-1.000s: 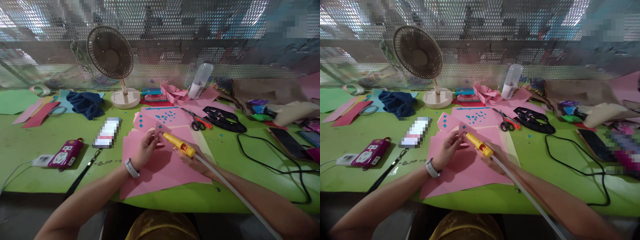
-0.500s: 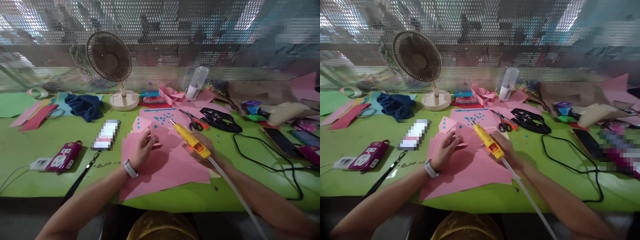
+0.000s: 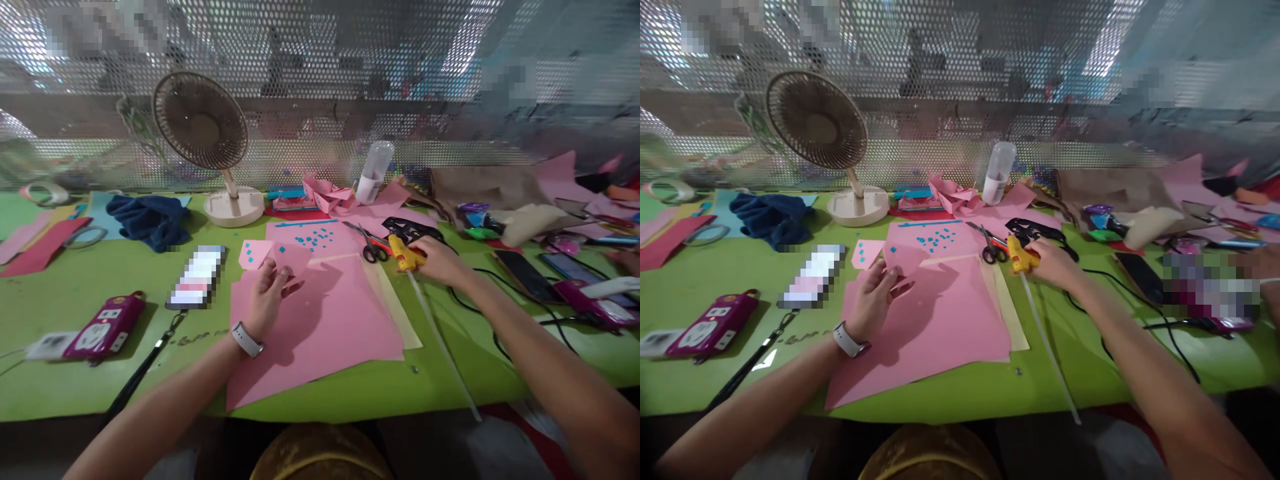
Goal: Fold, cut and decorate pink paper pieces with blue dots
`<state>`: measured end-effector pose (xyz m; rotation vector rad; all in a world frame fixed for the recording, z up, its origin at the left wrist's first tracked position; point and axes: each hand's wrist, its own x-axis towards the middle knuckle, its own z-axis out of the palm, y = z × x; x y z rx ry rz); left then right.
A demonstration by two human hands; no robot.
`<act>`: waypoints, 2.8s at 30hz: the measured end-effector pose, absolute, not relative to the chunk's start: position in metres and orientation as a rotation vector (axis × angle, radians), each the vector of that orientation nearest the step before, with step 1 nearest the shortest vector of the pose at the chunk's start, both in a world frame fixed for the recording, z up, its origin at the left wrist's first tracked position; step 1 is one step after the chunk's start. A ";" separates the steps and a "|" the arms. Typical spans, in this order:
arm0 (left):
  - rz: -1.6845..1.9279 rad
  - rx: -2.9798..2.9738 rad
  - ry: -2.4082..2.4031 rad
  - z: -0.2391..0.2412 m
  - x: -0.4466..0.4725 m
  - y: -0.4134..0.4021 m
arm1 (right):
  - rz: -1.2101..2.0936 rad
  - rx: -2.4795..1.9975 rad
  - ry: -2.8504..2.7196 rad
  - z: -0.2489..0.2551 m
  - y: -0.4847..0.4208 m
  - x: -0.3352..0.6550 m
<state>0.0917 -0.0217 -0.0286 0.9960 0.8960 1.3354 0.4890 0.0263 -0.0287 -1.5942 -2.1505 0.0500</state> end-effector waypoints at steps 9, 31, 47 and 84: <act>1.507 0.846 0.866 -0.022 0.088 -0.014 | 0.133 -1.662 -2.294 0.010 0.034 0.496; 1.616 0.707 0.801 -0.013 0.071 0.002 | 0.423 -1.401 -2.411 -0.038 0.155 0.259; 1.546 0.733 0.825 -0.019 0.078 -0.002 | 0.617 -1.379 -2.126 -0.018 0.137 0.275; 1.251 1.040 0.845 -0.018 0.092 -0.035 | 0.310 -0.974 -2.129 0.015 0.011 0.259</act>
